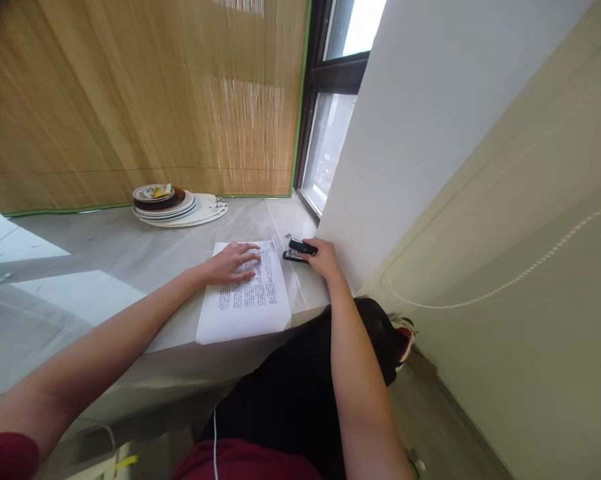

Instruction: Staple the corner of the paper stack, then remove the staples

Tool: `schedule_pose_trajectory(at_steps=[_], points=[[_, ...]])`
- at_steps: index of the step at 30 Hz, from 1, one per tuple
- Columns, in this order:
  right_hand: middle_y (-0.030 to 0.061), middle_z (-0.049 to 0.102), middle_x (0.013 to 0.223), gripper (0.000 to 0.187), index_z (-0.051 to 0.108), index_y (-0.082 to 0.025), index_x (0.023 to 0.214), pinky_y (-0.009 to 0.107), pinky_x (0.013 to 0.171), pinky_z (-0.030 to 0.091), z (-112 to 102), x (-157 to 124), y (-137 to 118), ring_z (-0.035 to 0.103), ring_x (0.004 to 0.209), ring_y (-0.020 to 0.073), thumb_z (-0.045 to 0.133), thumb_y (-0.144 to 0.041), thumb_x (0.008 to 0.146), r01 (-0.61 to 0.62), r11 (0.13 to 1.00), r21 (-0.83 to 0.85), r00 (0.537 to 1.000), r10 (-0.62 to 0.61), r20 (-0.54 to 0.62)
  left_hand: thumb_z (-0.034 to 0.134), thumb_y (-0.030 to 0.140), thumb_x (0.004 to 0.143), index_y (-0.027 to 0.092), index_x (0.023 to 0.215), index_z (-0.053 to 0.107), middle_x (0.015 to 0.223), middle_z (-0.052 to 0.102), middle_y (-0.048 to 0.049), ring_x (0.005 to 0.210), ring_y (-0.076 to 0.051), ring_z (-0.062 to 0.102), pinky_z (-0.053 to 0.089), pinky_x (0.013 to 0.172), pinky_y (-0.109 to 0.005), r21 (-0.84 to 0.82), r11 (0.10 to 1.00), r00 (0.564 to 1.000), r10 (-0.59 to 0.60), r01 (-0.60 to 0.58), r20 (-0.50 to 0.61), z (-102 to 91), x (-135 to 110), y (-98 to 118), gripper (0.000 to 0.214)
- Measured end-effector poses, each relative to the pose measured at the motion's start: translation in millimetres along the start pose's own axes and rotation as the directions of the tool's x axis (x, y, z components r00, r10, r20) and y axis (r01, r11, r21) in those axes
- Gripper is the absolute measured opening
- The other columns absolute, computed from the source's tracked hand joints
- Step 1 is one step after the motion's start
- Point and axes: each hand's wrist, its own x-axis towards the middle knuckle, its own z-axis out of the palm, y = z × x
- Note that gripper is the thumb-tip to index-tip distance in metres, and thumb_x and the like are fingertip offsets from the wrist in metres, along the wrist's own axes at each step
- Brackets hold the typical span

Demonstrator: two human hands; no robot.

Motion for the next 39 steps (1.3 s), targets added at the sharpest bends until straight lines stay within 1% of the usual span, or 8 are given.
schedule_pose_trajectory(at_steps=[3, 5, 12, 17, 23, 29, 34, 39], points=[[0.0070, 0.081, 0.112, 0.040, 0.082, -0.022, 0.113, 0.047, 0.106, 0.053, 11.8, 1.8, -8.7, 0.074, 0.108, 0.0298, 0.084, -0.029, 0.073, 0.037, 0.999, 0.033, 0.994, -0.040, 0.100, 0.044, 0.067, 0.104, 0.038, 0.161, 0.046, 0.179, 0.023, -0.0064, 0.162, -0.039, 0.025, 0.015, 0.129, -0.063, 0.006, 1.000, 0.994, 0.025, -0.026, 0.108, -0.6, 0.8, 4.2, 0.064], [0.0060, 0.081, 0.112, 0.041, 0.081, -0.023, 0.114, 0.047, 0.105, 0.053, 18.0, 2.5, -15.9, 0.074, 0.107, 0.0291, 0.083, -0.030, 0.074, 0.076, 0.996, 0.038, 0.986, -0.080, 0.144, 0.042, 0.068, 0.104, 0.044, 0.166, 0.036, 0.181, 0.015, -0.0017, 0.164, -0.039, 0.019, 0.014, 0.129, -0.063, -0.007, 0.998, 0.986, 0.060, -0.059, 0.155, 0.6, 1.4, 4.7, 0.066], [0.0081, 0.080, 0.114, 0.040, 0.080, -0.022, 0.116, 0.047, 0.104, 0.053, 19.3, -2.4, -26.9, 0.073, 0.107, 0.0293, 0.081, -0.027, 0.076, 0.095, 0.994, -0.053, 0.987, -0.087, 0.133, 0.051, 0.065, 0.102, 0.049, 0.162, 0.043, 0.174, 0.036, -0.0032, 0.155, -0.042, 0.037, 0.018, 0.127, -0.062, -0.020, 0.996, 0.995, 0.083, -0.082, 0.061, 3.1, 0.8, 8.9, 0.063], [0.0084, 0.080, 0.115, 0.042, 0.080, -0.021, 0.117, 0.049, 0.105, 0.053, 9.4, -3.7, -23.5, 0.073, 0.108, 0.0301, 0.081, -0.027, 0.075, 0.058, 0.997, -0.049, 0.987, -0.050, 0.152, 0.047, 0.064, 0.104, 0.049, 0.162, 0.042, 0.180, 0.018, 0.0011, 0.163, -0.041, 0.021, 0.014, 0.129, -0.064, -0.027, 0.995, 0.989, 0.094, -0.091, 0.113, 4.6, 0.0, 15.1, 0.061], [0.0074, 0.080, 0.115, 0.040, 0.080, -0.022, 0.115, 0.049, 0.104, 0.053, -1.8, -5.0, -22.6, 0.073, 0.109, 0.0305, 0.081, -0.026, 0.075, 0.031, 0.999, -0.021, 0.968, -0.024, 0.249, 0.044, 0.065, 0.103, 0.049, 0.165, 0.036, 0.180, 0.015, 0.0041, 0.164, -0.041, 0.018, 0.012, 0.129, -0.065, -0.046, 0.997, 0.983, 0.073, -0.066, 0.166, 4.2, 0.6, 16.0, 0.064], [0.0056, 0.079, 0.114, 0.039, 0.078, -0.024, 0.118, 0.047, 0.102, 0.054, 11.0, -8.5, -38.1, 0.072, 0.107, 0.0288, 0.080, -0.026, 0.079, 0.098, 0.995, -0.010, 0.959, -0.092, 0.267, 0.047, 0.066, 0.102, 0.049, 0.165, 0.036, 0.180, 0.010, 0.0042, 0.164, -0.042, 0.017, 0.010, 0.130, -0.066, -0.054, 0.996, 0.983, 0.079, -0.071, 0.164, 4.6, 0.3, 18.1, 0.066], [0.0038, 0.077, 0.125, 0.050, 0.072, -0.030, 0.136, 0.046, 0.110, 0.051, 23.6, -11.4, -53.9, 0.070, 0.116, 0.0261, 0.071, -0.020, 0.086, 0.186, 0.982, 0.036, 0.931, -0.187, 0.313, 0.047, 0.069, 0.101, 0.046, 0.166, 0.036, 0.180, 0.010, 0.0029, 0.165, -0.043, 0.009, 0.009, 0.130, -0.067, -0.052, 0.995, 0.981, 0.092, -0.084, 0.172, 6.3, 0.5, 20.7, 0.069], [0.0049, 0.075, 0.114, 0.052, 0.069, -0.033, 0.142, 0.046, 0.103, 0.052, 35.5, -12.8, -55.7, 0.066, 0.110, 0.0266, 0.064, -0.018, 0.092, 0.278, 0.959, -0.053, 0.928, -0.254, 0.273, 0.046, 0.070, 0.100, 0.045, 0.166, 0.036, 0.181, 0.007, 0.0029, 0.166, -0.042, 0.006, 0.008, 0.130, -0.066, -0.063, 0.993, 0.976, 0.109, -0.098, 0.188, 8.2, 1.1, 19.8, 0.071]])
